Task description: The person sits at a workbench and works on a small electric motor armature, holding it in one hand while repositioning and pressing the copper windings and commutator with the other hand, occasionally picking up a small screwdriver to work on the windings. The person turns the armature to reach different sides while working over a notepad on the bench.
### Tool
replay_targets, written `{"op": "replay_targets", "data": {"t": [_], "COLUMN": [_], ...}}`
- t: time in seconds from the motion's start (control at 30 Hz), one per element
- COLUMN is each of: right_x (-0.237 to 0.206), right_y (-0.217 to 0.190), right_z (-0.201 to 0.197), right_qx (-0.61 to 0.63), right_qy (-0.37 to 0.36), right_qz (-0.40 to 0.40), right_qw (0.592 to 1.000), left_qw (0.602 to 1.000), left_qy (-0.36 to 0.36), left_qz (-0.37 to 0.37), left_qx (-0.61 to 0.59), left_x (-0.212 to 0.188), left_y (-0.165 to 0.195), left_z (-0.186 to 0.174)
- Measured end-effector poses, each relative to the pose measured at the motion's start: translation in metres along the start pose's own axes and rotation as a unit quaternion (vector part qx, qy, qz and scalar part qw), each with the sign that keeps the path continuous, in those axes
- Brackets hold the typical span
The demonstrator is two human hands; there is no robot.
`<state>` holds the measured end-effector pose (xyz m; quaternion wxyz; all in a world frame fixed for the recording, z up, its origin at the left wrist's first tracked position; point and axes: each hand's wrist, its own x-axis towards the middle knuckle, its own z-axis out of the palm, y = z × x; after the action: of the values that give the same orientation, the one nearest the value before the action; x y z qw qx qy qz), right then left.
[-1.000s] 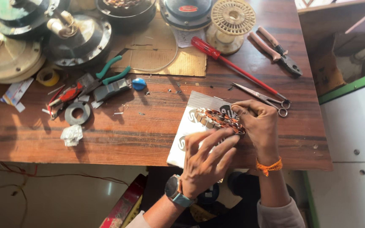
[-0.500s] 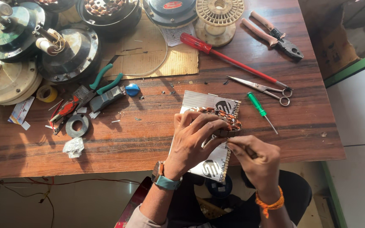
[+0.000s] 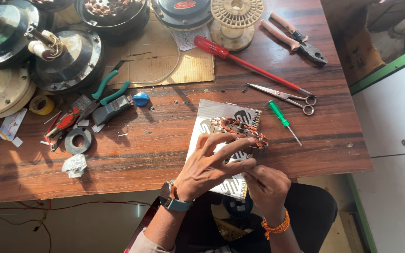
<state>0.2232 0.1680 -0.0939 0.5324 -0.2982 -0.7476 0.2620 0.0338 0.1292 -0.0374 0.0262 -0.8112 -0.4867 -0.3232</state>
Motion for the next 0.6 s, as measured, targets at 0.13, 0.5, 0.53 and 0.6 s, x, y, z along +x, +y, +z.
{"op": "replay_targets", "data": {"t": [0.13, 0.5, 0.53, 0.6], "right_x": [-0.006, -0.007, -0.004, 0.007], "right_y": [-0.006, -0.038, -0.041, -0.044], "right_z": [-0.008, -0.016, -0.018, -0.020], "right_qx": [-0.007, 0.018, 0.014, 0.004], "right_qy": [-0.008, 0.005, -0.003, -0.020], "right_qz": [0.047, 0.088, 0.079, 0.062], "right_qw": [0.999, 0.996, 0.997, 0.998], "left_qw": [0.996, 0.931, 0.934, 0.939], "left_qy": [0.084, 0.299, 0.293, 0.281], "left_qz": [-0.013, -0.172, -0.175, -0.181], "left_qx": [-0.020, -0.120, -0.107, -0.082], "left_x": [-0.004, -0.012, -0.011, -0.010], "left_y": [-0.002, 0.016, 0.017, 0.019], "left_z": [0.010, 0.023, 0.021, 0.019]}}
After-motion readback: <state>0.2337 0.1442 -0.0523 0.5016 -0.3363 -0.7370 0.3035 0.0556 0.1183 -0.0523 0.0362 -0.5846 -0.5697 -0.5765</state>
